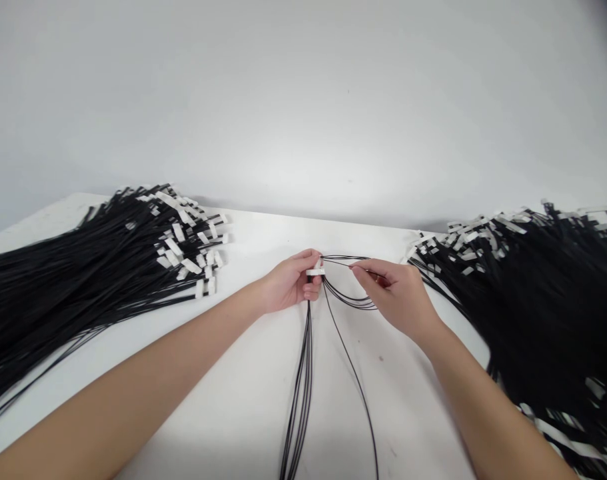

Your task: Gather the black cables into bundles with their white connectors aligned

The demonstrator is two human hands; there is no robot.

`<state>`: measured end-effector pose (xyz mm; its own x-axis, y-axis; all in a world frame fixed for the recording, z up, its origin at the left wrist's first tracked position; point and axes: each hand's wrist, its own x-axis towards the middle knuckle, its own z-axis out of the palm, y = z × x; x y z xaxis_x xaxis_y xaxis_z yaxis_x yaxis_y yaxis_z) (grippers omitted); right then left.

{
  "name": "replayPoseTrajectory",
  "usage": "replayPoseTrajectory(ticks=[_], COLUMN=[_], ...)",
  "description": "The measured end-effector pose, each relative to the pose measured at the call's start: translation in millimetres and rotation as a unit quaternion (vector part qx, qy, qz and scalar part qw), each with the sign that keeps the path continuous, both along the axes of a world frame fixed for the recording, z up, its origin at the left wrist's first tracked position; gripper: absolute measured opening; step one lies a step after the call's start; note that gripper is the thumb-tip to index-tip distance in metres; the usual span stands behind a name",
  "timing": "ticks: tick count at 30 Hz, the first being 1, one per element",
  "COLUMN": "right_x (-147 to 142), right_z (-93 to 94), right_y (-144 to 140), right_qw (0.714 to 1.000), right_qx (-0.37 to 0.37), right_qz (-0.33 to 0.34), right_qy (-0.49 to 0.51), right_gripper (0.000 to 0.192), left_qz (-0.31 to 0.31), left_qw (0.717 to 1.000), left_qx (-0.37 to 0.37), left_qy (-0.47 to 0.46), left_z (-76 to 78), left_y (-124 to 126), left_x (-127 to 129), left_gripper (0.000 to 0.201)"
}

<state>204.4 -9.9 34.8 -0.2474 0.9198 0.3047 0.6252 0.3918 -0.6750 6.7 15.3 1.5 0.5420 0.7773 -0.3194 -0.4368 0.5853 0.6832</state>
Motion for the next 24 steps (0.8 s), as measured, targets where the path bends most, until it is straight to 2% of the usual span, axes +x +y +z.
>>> replayPoseTrajectory(ticks=[7, 11, 17, 24], right_x=[0.0, -0.3, 0.8, -1.7], right_z=[1.1, 0.2, -7.9, -20.2], right_y=[-0.9, -0.6, 1.7, 1.3], right_qw=[1.000, 0.998, 0.980, 0.930], right_qx=[-0.001, 0.025, 0.152, 0.311], right_qz=[0.002, 0.012, 0.005, -0.006], right_qy=[-0.025, -0.057, -0.125, -0.197], right_gripper=[0.023, 0.024, 0.023, 0.015], left_qz=[0.008, 0.014, -0.004, -0.046], left_qw=[1.000, 1.000, 1.000, 0.997], left_qx=[-0.006, -0.012, -0.002, 0.031], left_qy=[0.003, 0.002, 0.019, 0.047], left_z=[0.2, 0.9, 5.5, 6.2], left_y=[0.0, -0.7, -1.8, -4.1], left_x=[0.5, 0.5, 0.6, 1.9], left_gripper=[0.014, 0.013, 0.013, 0.016])
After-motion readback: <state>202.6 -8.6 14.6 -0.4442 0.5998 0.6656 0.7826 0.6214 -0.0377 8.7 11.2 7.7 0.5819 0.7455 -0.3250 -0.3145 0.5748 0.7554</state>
